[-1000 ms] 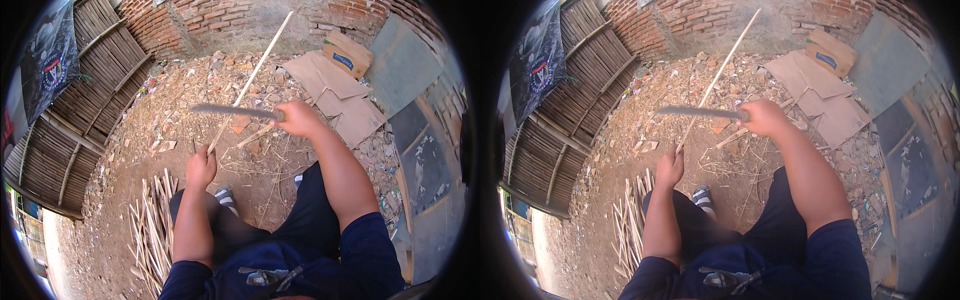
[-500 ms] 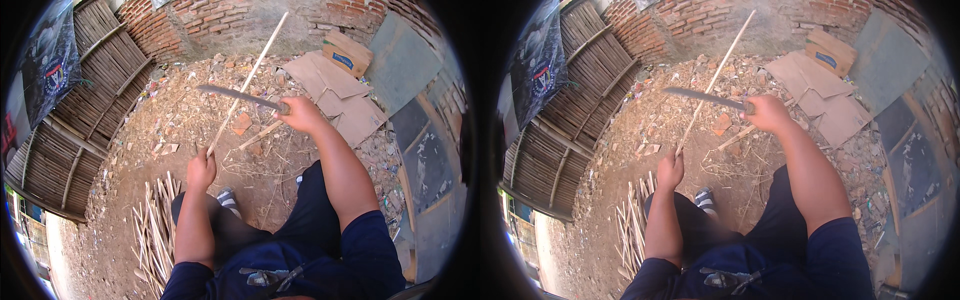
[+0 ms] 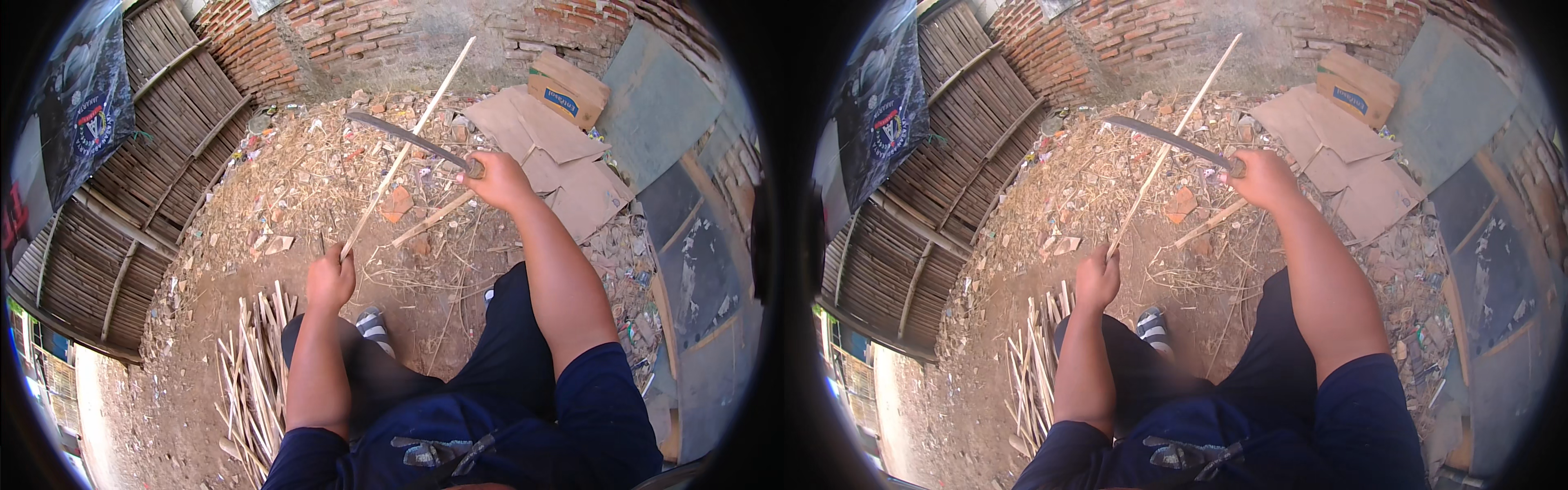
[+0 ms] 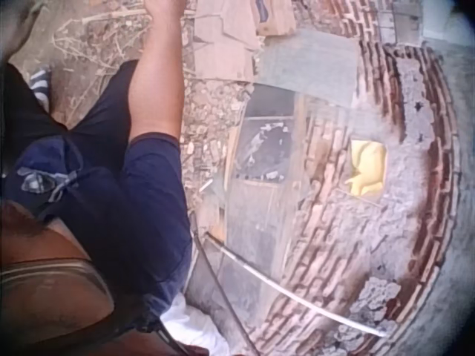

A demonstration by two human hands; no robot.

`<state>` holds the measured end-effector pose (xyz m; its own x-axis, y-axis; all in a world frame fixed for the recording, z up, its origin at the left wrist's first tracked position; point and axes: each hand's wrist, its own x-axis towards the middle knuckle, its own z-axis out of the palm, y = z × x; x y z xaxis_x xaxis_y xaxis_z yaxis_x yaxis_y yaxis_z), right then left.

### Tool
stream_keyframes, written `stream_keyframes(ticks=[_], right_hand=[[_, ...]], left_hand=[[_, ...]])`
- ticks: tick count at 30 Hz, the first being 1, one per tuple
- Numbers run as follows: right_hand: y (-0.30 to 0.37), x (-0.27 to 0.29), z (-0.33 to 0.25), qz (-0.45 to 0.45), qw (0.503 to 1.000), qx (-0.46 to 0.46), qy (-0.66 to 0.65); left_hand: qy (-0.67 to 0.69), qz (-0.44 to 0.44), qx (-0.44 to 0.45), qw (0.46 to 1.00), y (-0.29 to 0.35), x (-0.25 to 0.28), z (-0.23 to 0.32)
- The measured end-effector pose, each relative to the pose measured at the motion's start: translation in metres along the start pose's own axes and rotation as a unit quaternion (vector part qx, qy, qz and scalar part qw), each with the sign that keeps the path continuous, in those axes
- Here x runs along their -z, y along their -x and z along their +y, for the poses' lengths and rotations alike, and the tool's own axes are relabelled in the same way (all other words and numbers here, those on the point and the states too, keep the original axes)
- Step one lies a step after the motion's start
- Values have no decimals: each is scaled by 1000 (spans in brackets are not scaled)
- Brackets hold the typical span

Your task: The person carves a thin strip of bamboo by hand using a machete while sitting.

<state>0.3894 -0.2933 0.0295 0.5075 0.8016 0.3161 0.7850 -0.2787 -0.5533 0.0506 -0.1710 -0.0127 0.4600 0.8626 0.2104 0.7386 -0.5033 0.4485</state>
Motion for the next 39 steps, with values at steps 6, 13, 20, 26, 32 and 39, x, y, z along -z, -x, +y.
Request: stream_keyframes(ticks=[6, 13, 20, 26, 32, 39], right_hand=[[15, -4, -26, -84, 989, 101, 68], [25, -14, -51, -114, 976, 153, 106], [4, -4, -12, 29, 999, 35, 26], [18, -7, -27, -74, 987, 128, 70], [26, -19, -43, -76, 976, 188, 75], [8, -16, -17, -57, 986, 117, 100]], left_hand=[[23, 6, -15, 1000, -3, -8, -2], [30, 22, -21, 999, -1, -8, -6], [25, 15, -12, 1000, -2, -6, -9], [59, 13, -10, 998, -2, -7, -3], [73, 43, -34, 996, -2, -9, -7], [28, 3, -4, 1000, -2, -9, -5]])
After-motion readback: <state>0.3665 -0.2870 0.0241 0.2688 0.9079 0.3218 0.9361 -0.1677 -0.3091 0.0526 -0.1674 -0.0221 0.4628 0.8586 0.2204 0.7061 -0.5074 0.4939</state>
